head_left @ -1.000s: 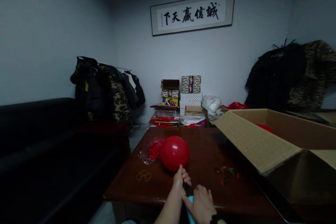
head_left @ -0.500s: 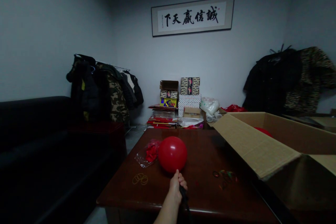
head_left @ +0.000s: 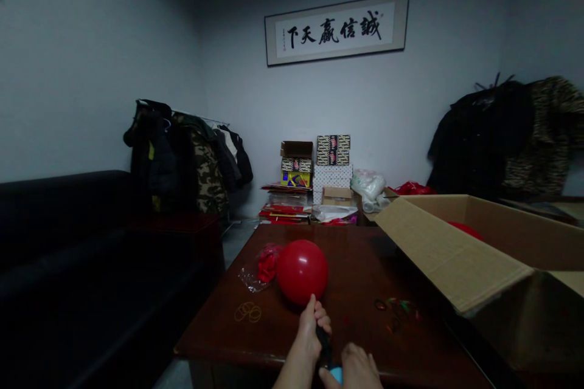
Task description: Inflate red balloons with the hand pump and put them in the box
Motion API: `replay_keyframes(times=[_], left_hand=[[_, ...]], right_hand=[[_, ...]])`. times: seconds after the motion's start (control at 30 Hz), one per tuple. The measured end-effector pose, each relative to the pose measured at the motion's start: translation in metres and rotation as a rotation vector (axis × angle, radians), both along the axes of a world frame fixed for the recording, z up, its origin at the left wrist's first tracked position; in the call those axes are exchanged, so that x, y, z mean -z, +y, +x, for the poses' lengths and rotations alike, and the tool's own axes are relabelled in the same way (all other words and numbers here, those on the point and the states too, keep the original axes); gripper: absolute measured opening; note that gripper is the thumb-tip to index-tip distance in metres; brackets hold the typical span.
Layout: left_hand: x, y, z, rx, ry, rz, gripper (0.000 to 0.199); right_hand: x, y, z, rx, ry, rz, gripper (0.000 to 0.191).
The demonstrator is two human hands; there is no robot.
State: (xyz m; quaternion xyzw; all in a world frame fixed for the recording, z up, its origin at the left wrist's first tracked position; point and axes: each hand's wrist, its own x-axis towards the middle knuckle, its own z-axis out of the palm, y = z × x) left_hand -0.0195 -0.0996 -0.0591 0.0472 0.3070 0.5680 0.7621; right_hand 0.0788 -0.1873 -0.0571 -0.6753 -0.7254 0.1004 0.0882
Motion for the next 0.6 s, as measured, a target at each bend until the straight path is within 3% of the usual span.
replay_keyframes(times=[0.17, 0.4, 0.6], left_hand=[[0.001, 0.004, 0.006, 0.006, 0.126, 0.005, 0.036], [0.007, 0.008, 0.008, -0.03, 0.194, 0.05, 0.033], [0.008, 0.013, 0.009, -0.051, 0.152, 0.003, 0.032]], right_hand=[[-0.017, 0.01, -0.003, -0.026, 0.046, 0.004, 0.059], [-0.011, 0.009, -0.003, -0.021, 0.045, -0.03, 0.061], [0.001, -0.007, 0.004, 0.0, -0.069, -0.018, 0.047]])
